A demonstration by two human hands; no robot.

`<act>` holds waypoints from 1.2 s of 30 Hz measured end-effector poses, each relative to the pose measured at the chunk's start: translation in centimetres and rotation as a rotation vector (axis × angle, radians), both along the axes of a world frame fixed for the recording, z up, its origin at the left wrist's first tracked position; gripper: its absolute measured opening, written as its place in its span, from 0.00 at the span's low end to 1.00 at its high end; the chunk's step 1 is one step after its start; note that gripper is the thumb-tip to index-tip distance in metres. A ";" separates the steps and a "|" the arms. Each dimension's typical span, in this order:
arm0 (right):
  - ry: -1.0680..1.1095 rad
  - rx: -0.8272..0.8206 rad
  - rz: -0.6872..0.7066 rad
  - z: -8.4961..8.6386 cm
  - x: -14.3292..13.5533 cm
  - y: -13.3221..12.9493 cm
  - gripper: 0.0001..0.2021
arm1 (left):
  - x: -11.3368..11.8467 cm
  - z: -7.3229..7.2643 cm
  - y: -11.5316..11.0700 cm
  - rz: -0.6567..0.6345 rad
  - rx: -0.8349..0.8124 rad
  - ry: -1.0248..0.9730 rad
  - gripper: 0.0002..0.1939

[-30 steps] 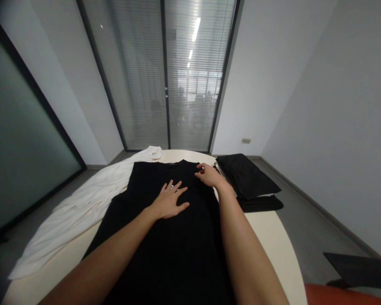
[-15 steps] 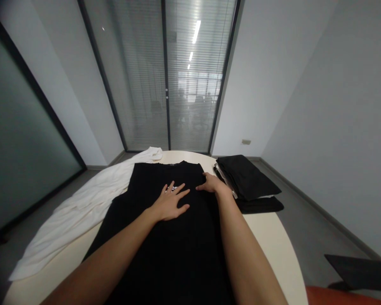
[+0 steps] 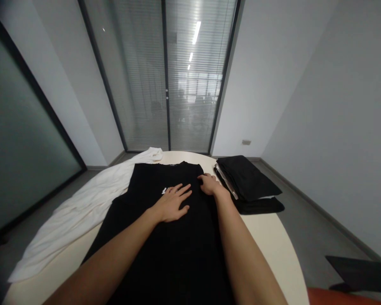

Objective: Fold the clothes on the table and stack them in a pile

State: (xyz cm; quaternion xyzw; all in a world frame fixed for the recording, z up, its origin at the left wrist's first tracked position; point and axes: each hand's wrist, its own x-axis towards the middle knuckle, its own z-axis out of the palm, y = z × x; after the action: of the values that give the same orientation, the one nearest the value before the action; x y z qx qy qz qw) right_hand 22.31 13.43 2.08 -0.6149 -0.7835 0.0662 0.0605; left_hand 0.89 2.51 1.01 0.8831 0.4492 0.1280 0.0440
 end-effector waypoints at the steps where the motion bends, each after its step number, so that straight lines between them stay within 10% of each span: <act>1: -0.011 -0.016 0.006 0.0 -0.3 -0.1 0.29 | 0.0 0.0 0.1 -0.011 0.000 0.005 0.31; 15: -0.068 0.028 0.065 -2.0 -3.0 -1.5 0.28 | 0.1 -0.1 -0.1 0.037 -0.005 -0.031 0.31; 26: 0.045 0.043 -0.082 0.1 -5.4 1.0 0.21 | -0.2 -0.6 0.5 0.103 -0.086 -0.101 0.31; 31: 0.112 0.084 -0.283 -0.8 -4.2 2.8 0.22 | -0.7 -0.2 1.8 0.321 -0.015 -0.260 0.24; 36: 0.193 0.082 -0.323 -1.9 -2.8 4.4 0.22 | -5.9 1.4 4.8 0.807 0.059 -0.290 0.23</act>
State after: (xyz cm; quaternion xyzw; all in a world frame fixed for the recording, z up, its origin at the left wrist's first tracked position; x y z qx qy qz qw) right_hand 19.48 17.81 0.16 -0.7204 -0.6673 0.0824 0.1703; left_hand -5.02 7.27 2.39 0.6102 0.7441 0.2706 0.0278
